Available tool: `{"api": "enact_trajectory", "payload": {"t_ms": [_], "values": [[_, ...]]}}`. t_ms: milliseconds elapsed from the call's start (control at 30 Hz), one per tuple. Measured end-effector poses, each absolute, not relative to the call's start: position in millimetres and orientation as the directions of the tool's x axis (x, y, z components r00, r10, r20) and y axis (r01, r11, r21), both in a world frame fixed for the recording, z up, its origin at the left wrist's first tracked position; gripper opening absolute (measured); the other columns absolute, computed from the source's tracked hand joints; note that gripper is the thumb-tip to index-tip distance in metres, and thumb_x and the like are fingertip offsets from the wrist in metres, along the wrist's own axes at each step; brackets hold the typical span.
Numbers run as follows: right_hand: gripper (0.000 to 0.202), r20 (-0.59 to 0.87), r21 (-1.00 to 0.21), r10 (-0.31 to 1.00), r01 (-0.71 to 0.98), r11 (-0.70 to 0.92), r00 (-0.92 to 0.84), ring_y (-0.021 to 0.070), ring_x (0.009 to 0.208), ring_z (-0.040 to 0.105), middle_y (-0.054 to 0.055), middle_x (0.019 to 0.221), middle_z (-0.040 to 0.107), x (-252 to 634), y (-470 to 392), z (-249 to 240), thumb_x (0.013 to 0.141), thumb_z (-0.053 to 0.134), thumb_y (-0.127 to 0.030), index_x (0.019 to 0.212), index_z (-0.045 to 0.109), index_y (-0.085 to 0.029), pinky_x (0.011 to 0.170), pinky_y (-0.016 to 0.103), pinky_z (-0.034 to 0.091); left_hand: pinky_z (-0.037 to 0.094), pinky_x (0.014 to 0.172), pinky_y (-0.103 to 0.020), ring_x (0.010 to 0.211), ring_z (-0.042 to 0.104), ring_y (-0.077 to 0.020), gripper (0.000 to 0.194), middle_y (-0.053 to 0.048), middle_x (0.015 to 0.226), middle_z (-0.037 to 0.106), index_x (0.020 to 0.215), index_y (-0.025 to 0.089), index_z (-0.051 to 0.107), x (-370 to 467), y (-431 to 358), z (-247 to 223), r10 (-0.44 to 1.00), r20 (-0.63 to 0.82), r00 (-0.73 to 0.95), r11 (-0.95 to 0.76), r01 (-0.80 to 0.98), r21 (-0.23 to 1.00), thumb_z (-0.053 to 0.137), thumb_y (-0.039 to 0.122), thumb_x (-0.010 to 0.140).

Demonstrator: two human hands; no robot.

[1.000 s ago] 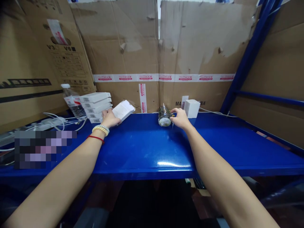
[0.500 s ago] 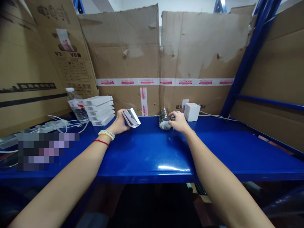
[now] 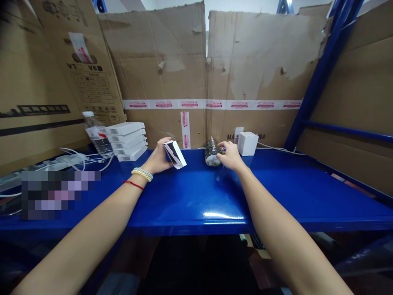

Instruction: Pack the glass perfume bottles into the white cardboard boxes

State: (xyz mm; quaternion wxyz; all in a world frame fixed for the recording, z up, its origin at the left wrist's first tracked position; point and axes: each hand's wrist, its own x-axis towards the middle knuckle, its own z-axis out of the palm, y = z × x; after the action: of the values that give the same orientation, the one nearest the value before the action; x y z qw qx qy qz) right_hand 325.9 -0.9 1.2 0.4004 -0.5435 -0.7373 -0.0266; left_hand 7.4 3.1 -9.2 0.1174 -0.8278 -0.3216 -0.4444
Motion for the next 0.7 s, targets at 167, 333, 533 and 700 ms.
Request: {"api": "enact_trajectory", "payload": {"t_ms": [167, 333, 533, 700], "values": [[0.029, 0.609, -0.39, 0.786, 0.823, 0.413, -0.106, 0.0282, 0.103, 0.053, 0.008, 0.099, 0.062, 326, -1, 1, 0.064, 0.058, -0.02, 0.092, 0.066, -0.021, 0.097, 0.045, 0.042, 0.043, 0.102, -0.049, 0.121, 0.052, -0.031, 0.088, -0.014, 0.126, 0.049, 0.129, 0.02, 0.026, 22, -9, -7, 0.61, 0.704, 0.364, -0.698, 0.667, 0.26, 0.078, 0.024, 0.058], [0.029, 0.583, -0.404, 0.806, 0.823, 0.4, -0.106, 0.0276, 0.103, 0.053, 0.008, 0.1, 0.061, 326, -2, 1, 0.063, 0.06, -0.02, 0.091, 0.068, -0.02, 0.097, 0.043, 0.043, 0.05, 0.091, -0.048, 0.109, 0.062, -0.0328, 0.09, -0.012, 0.118, 0.057, 0.129, 0.02, 0.025, 28, -15, -5, 0.696, 0.613, 0.374, -0.66, 0.67, 0.34, 0.08, 0.029, 0.058], [0.027, 0.597, -0.398, 0.797, 0.828, 0.396, -0.094, 0.0267, 0.102, 0.054, 0.008, 0.099, 0.062, 327, -1, 2, 0.064, 0.059, -0.017, 0.089, 0.068, -0.02, 0.097, 0.043, 0.043, 0.049, 0.093, -0.05, 0.114, 0.06, -0.0349, 0.099, -0.017, 0.125, 0.057, 0.134, 0.021, 0.021, 32, -17, -3, 0.731, 0.557, 0.393, -0.647, 0.659, 0.384, 0.081, 0.038, 0.057], [0.024, 0.586, -0.394, 0.807, 0.847, 0.356, -0.067, 0.0263, 0.098, 0.054, 0.007, 0.093, 0.061, 329, 1, 1, 0.065, 0.06, -0.018, 0.087, 0.069, -0.021, 0.094, 0.043, 0.044, 0.049, 0.092, -0.053, 0.114, 0.059, -0.0397, 0.103, -0.022, 0.129, 0.055, 0.138, 0.018, 0.018, 32, -20, 1, 0.818, 0.499, 0.287, -0.502, 0.779, 0.375, 0.08, 0.039, 0.058]]}}
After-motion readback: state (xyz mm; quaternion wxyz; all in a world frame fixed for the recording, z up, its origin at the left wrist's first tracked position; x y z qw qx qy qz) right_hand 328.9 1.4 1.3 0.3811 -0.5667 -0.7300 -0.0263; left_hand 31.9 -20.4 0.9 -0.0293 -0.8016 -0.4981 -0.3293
